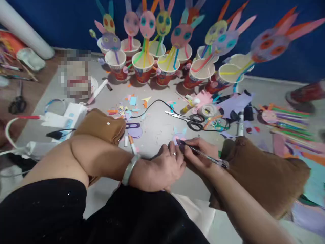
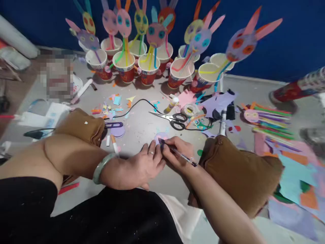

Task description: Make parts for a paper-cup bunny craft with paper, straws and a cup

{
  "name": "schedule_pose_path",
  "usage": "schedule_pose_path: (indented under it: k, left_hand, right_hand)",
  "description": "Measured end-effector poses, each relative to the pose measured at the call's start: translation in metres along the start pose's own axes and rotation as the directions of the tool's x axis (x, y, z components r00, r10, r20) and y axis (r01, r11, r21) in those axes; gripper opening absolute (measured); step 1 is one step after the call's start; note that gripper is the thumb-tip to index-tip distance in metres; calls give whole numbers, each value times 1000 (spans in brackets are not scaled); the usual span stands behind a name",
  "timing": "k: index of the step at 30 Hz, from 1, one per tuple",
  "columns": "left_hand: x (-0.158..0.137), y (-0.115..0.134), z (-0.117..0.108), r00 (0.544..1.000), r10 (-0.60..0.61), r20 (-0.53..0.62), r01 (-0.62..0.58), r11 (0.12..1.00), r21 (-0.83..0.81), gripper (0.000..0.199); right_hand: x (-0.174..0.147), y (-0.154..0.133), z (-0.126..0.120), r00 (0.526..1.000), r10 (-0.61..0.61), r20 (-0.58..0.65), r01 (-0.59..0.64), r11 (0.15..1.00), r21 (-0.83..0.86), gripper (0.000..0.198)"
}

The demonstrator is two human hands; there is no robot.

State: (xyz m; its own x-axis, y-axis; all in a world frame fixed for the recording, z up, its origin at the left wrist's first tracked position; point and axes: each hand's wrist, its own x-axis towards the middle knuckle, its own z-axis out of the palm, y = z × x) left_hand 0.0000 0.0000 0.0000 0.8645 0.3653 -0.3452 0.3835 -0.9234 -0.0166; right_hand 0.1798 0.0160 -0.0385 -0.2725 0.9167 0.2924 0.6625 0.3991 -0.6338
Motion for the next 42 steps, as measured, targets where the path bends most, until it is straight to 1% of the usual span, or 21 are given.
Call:
schedule_pose_path:
  k: [4,8,11,17,24,30,32,35,42]
  left_hand:
    - [-2,0,0,1000,-18,-2,18,1000,-3,106]
    - [-2,2,3,998,-38,-45,39,999,8,108]
    - [-3,2,3,998,-40,-57,41,999,23,110]
    - [-2,2,3,999,-36,-18,36,999,22,107]
    - [-3,3,9,994,-55,-100,57,998,23,111]
    - [-3,5,15,989,-56,-134,60,998,26,112]
    - [-2,6,17,988,-64,-138,67,998,21,112]
    - [-2,6,15,990,-67,-122,71,997,28,111]
    - [-4,4,9,994,-59,-97,62,998,31,109]
  right_hand:
    - [-1,4,2,1000,14,-19,-15,1000,-27,7]
    - [-2,6,3,999,31,-39,-33,998,-59,7]
    - [-1,6,4,998,49,-48,-53,995,-81,8]
    - [-2,8,4,996,27,-89,-36,995,-97,6]
    - [-3,12,-7,987,62,-146,-76,993,-96,6]
    - [0,9,-11,993,25,-115,-33,997,-66,5]
    - [-1,9,-10,994,31,-103,-37,998,-57,4]
    - [-2,10,-10,994,49,-97,-55,997,-55,4]
    - [-2,12,-8,997,26,-75,-30,998,-52,4]
